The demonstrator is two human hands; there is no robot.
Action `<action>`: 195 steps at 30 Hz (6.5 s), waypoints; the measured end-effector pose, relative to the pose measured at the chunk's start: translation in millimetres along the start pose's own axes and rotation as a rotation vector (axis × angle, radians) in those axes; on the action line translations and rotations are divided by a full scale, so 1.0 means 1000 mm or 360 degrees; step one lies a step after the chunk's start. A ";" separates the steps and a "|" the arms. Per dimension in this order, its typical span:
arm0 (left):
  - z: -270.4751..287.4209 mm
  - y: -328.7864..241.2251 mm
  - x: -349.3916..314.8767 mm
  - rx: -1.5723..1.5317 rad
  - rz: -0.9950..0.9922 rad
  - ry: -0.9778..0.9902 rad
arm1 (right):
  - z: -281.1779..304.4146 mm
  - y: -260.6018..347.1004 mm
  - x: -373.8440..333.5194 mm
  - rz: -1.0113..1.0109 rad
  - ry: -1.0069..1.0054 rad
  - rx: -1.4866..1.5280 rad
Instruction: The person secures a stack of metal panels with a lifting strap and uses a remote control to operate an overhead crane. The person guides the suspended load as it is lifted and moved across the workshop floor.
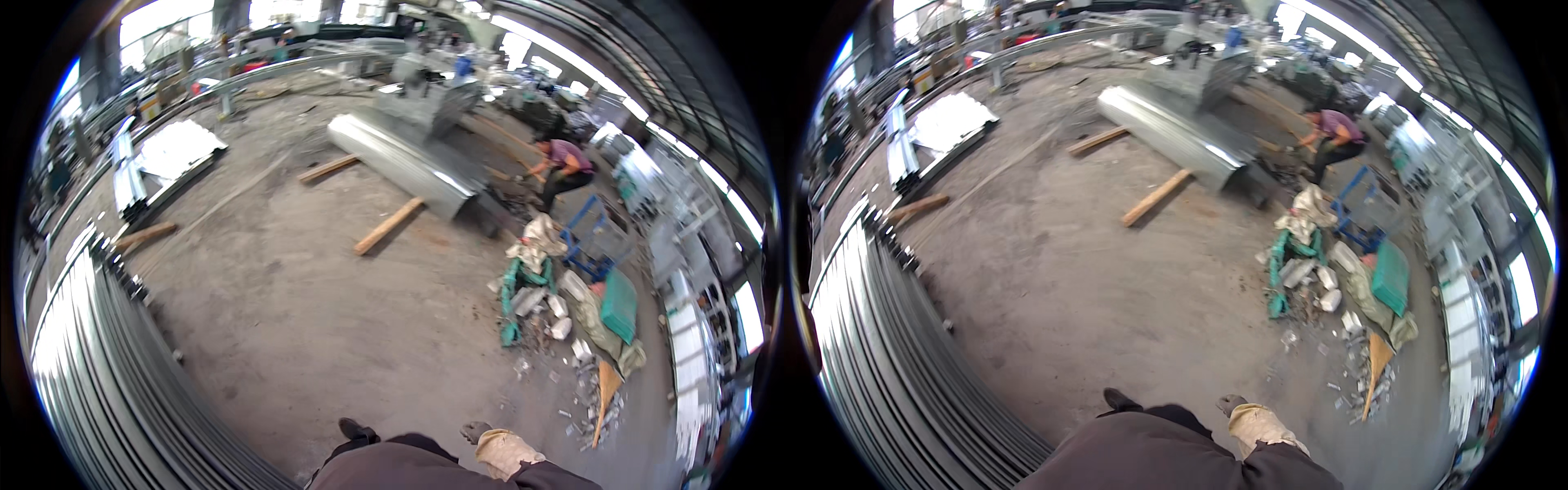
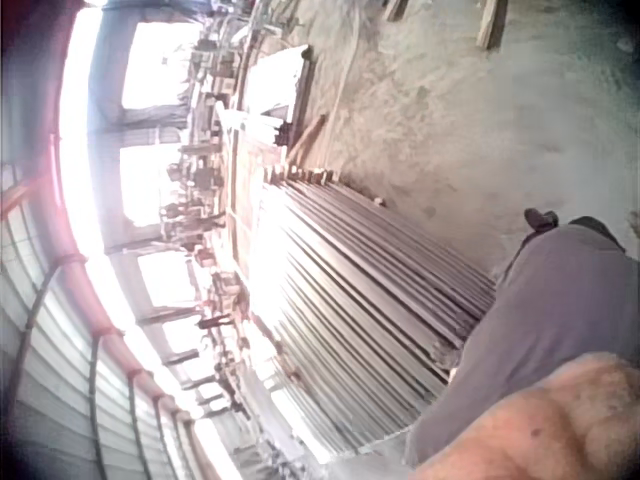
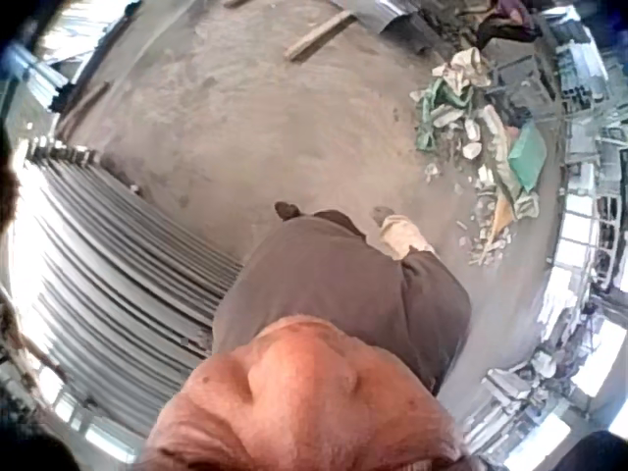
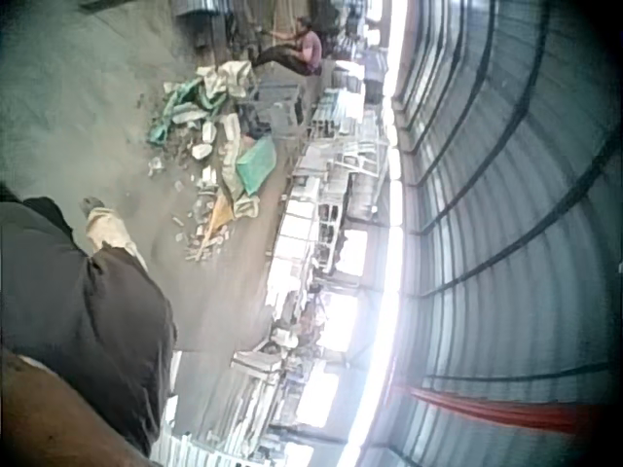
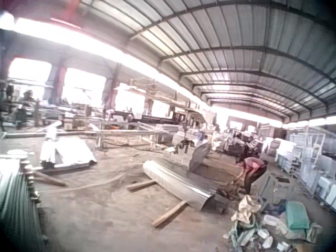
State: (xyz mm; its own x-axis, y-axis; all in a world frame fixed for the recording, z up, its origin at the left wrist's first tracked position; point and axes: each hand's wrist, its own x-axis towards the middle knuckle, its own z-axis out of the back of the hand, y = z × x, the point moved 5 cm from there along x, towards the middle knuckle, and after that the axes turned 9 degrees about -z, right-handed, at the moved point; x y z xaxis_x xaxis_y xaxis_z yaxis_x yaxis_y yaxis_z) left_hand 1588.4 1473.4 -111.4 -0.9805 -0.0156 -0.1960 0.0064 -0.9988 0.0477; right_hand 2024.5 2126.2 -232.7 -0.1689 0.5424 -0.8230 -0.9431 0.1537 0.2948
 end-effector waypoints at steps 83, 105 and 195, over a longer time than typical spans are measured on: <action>0.267 0.467 2.075 -0.1381 0.1727 0.0137 | -1.533 2.838 0.231 0.1008 0.0709 -0.1298; 0.350 1.270 2.495 -0.1048 0.1507 -0.0812 | -2.121 3.261 -0.210 0.1300 0.1603 -0.0502; 0.936 1.109 3.939 -0.2509 -0.1596 0.1709 | -2.357 4.028 -0.492 0.2879 -0.1419 -0.1325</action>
State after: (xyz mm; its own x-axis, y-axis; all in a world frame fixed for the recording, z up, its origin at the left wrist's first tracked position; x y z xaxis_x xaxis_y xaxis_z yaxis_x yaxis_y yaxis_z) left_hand -2450.9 347.1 85.7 -0.3014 0.9535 0.0099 0.3636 0.1245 -0.9232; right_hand -2366.2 531.2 215.4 -0.8603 -0.1794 0.4771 0.1241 -0.9816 -0.1452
